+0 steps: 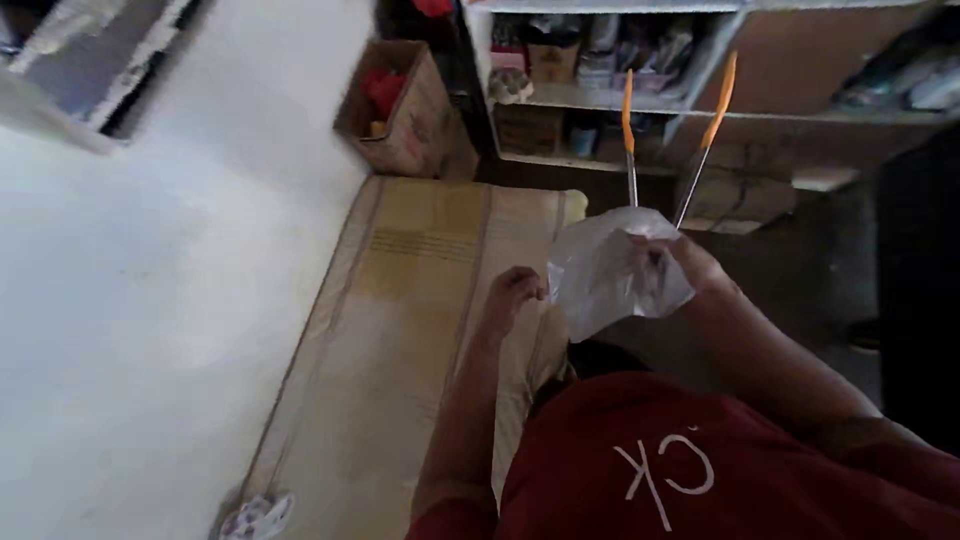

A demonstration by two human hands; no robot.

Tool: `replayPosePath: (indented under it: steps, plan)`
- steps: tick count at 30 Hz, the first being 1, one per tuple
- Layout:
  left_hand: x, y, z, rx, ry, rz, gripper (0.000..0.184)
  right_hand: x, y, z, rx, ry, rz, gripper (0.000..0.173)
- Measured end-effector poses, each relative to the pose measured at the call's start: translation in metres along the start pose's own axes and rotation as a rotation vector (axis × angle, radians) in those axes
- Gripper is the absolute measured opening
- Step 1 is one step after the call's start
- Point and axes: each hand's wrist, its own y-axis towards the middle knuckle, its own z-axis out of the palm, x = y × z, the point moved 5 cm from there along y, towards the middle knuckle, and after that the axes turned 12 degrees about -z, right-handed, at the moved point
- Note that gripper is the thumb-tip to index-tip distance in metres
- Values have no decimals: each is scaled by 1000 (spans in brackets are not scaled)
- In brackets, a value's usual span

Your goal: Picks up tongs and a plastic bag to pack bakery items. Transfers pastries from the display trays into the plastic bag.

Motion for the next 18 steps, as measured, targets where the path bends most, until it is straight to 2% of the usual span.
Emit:
replayPosePath:
  steps: [2,4,5,7,8,9,10,11,12,14,15,16,18]
  plan:
    - [2,11,14,72,-323,48,28,-3,-3,-36,-87,162,-2,32]
    - [12,35,28,-32,-566,13,28,-3,-9,-69,-114,273,-56,33]
    - [23,44,44,-21,-437,-42,32,0,-18,-80,-181,291,-61,32]
    - [50,62,89,166,-30,-149,47,4,-35,-102,-297,296,-97,35]
    - [53,63,117,312,94,-146,55,7,-43,-113,-326,288,-119,35]
    - [49,57,144,443,175,-129,70,8,-52,-127,-347,280,-143,38]
    - [44,50,167,551,253,-110,86,7,-60,-142,-384,292,-150,39]
    - [39,42,185,619,300,-114,92,7,-68,-158,-401,310,-157,41]
    - [34,36,202,646,343,-127,77,8,-76,-174,-406,320,-175,41]
    - [29,30,230,597,398,-186,22,6,-91,-207,-443,339,-194,39]
    - [29,28,240,556,397,-233,15,4,-100,-224,-472,361,-185,37]
    - [31,27,247,496,353,-278,24,3,-110,-239,-505,384,-156,35]
    - [49,31,257,380,158,-331,54,1,-132,-267,-554,453,-95,35]
